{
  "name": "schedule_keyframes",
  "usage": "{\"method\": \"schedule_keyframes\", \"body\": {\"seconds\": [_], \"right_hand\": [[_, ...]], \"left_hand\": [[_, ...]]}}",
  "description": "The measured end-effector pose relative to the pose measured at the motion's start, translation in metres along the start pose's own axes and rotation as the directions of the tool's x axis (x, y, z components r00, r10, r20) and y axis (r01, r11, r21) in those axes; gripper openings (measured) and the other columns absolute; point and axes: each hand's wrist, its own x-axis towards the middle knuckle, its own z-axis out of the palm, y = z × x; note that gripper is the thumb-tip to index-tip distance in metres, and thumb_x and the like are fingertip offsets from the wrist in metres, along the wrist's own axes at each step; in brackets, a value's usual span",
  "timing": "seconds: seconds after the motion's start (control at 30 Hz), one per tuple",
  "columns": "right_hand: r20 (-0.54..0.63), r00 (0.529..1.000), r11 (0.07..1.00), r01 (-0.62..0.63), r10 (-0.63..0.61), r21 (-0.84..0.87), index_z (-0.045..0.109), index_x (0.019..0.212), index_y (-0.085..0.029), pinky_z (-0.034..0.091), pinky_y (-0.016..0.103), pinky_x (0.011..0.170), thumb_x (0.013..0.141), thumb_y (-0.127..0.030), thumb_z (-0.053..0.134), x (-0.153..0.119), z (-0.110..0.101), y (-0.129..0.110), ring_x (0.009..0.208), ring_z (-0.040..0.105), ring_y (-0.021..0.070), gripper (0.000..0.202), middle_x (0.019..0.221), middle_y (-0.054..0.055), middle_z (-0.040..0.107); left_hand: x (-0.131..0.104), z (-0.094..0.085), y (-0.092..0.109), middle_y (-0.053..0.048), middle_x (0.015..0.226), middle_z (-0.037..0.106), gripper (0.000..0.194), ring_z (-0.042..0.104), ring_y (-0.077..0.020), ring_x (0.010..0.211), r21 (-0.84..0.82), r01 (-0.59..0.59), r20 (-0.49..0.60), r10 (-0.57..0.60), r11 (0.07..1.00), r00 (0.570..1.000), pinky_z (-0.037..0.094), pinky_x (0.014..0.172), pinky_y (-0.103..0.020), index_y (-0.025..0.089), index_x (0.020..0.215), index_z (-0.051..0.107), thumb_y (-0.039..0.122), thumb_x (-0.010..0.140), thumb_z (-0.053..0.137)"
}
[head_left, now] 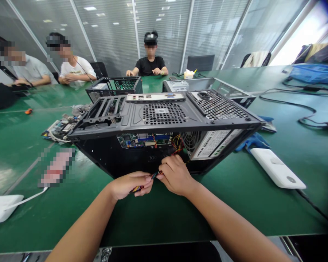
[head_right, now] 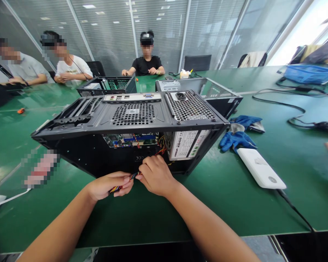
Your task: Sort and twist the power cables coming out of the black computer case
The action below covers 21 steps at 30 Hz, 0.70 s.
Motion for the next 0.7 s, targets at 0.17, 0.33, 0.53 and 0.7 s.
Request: {"method": "schedule_keyframes", "body": {"seconds": [0.17, 0.33, 0.53, 0.7], "right_hand": [[-0.021, 1.000, 1.000, 0.008, -0.008, -0.015, 0.057, 0.084, -0.017, 0.032, 0.038, 0.073, 0.096, -0.036, 0.038, 0.0008, -0.0023, -0.0008, 0.081, 0.048, 0.0219, 0.030, 0.097, 0.012, 0.059], [-0.018, 0.999, 0.999, 0.043, -0.043, -0.014, 0.056, 0.075, -0.018, 0.031, 0.036, 0.069, 0.096, -0.039, 0.037, 0.0013, -0.0010, 0.0029, 0.068, 0.042, 0.0198, 0.035, 0.072, 0.006, 0.054], [-0.033, 0.996, 0.997, 0.083, -0.083, -0.011, 0.054, 0.071, -0.018, 0.029, 0.035, 0.067, 0.097, -0.041, 0.035, 0.0014, -0.0002, 0.0066, 0.064, 0.041, 0.0184, 0.040, 0.066, 0.004, 0.051], [-0.023, 0.997, 0.996, 0.078, -0.079, -0.037, 0.055, 0.070, -0.018, 0.029, 0.034, 0.068, 0.097, -0.042, 0.035, 0.0006, 0.0003, 0.0066, 0.065, 0.041, 0.0182, 0.041, 0.066, 0.004, 0.051]], "left_hand": [[0.0010, 0.0023, 0.0022, 0.003, 0.059, 0.042, 0.036, 0.034, -0.0080, 0.051, 0.095, -0.043, -0.035, 0.047, 0.995, 0.998, 0.026, 0.053, -0.025, 0.015, 0.072, 0.047, 0.044, 0.092, 0.047], [0.0028, 0.0021, 0.0012, 0.003, 0.059, 0.042, 0.041, 0.034, -0.0073, 0.049, 0.158, -0.051, -0.035, 0.057, 0.986, 0.998, 0.026, 0.050, -0.024, 0.015, 0.066, 0.045, 0.046, 0.093, 0.045], [0.0024, 0.0038, 0.0049, -0.001, 0.065, 0.055, 0.041, 0.034, -0.0053, 0.045, 0.170, -0.018, -0.032, 0.024, 0.985, 0.999, 0.026, 0.046, -0.023, 0.013, 0.071, 0.053, 0.048, 0.091, 0.047], [0.0026, 0.0022, 0.0032, -0.002, 0.062, 0.058, 0.043, 0.035, -0.0059, 0.044, 0.177, -0.003, -0.033, 0.009, 0.984, 0.999, 0.026, 0.045, -0.022, 0.013, 0.070, 0.053, 0.048, 0.092, 0.045]]}}
